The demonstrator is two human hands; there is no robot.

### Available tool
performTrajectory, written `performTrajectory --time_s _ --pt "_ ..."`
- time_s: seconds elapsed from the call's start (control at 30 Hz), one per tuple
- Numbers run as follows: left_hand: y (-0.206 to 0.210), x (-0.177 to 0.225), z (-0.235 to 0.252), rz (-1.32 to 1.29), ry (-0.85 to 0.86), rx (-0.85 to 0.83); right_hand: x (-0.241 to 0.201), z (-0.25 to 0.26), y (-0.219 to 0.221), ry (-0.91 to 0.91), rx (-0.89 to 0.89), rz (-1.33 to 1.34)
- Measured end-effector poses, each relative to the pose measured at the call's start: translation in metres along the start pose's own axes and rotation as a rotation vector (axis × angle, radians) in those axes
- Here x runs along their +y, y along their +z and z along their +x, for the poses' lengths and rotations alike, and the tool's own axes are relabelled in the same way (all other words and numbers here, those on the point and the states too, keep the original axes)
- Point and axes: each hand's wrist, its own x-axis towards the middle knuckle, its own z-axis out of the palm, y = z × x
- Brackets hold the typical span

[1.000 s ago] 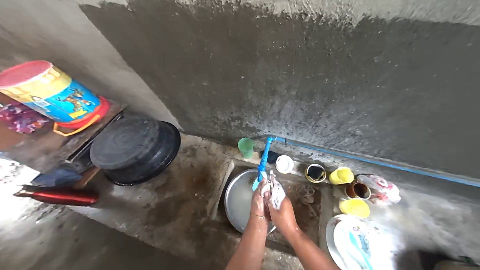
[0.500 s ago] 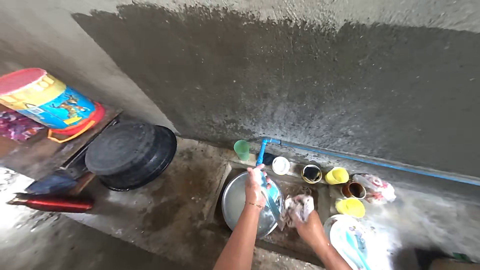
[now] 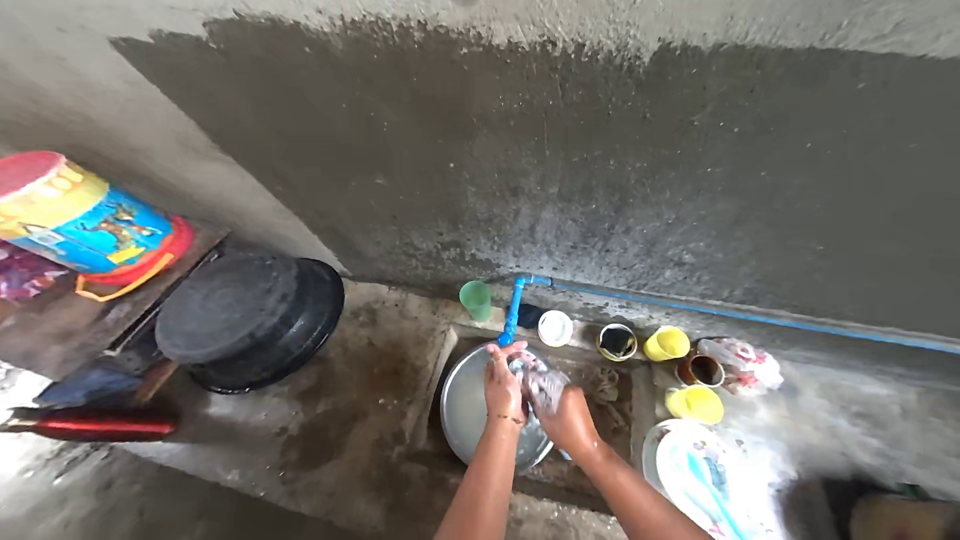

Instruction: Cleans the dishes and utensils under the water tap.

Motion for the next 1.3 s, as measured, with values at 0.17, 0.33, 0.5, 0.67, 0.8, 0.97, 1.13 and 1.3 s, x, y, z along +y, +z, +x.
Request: performTrajectory --time_s 0.17,0.33,0.5,0.67,0.8,0.97,1.13,1.3 --pt "0.012 0.001 -0.016 -0.086 -0.006 -0.026 -0.024 0.014 -0.008 0.101 0.035 0.144" --pt "0.005 0.037 0.007 -0.269 -0.029 0.222 0.006 -0.029 -0.021 -0.133 -0.035 -0.055" --pt "0.004 0.028 0.002 -0.202 -0.013 0.008 0.042 -0.051 -0.051 0.242 -0.039 0.056" --pt "0.036 -0.028 -0.023 -0.315 -0.197 -0.111 0.052 -0.042 -0.068 0.229 -0.359 -0.208" --pt "0.001 -0.104 -0.023 0.218 -0.237 -0.529 0.087 -0.077 -0.085 0.607 -0.322 -0.335" --pt "-0.11 -0.184 -0.008 0.801 -0.586 -0.291 0.154 -0.157 -0.147 1.076 -0.145 -0.498" --pt "-0.193 -0.216 0.029 1.119 -0.672 -0.081 0.197 -0.181 -0.178 1.26 -0.32 -0.59" --pt "-0.199 -0.219 0.074 1.143 -0.744 0.139 0.2 -0.159 -0.186 1.234 -0.318 -0.561"
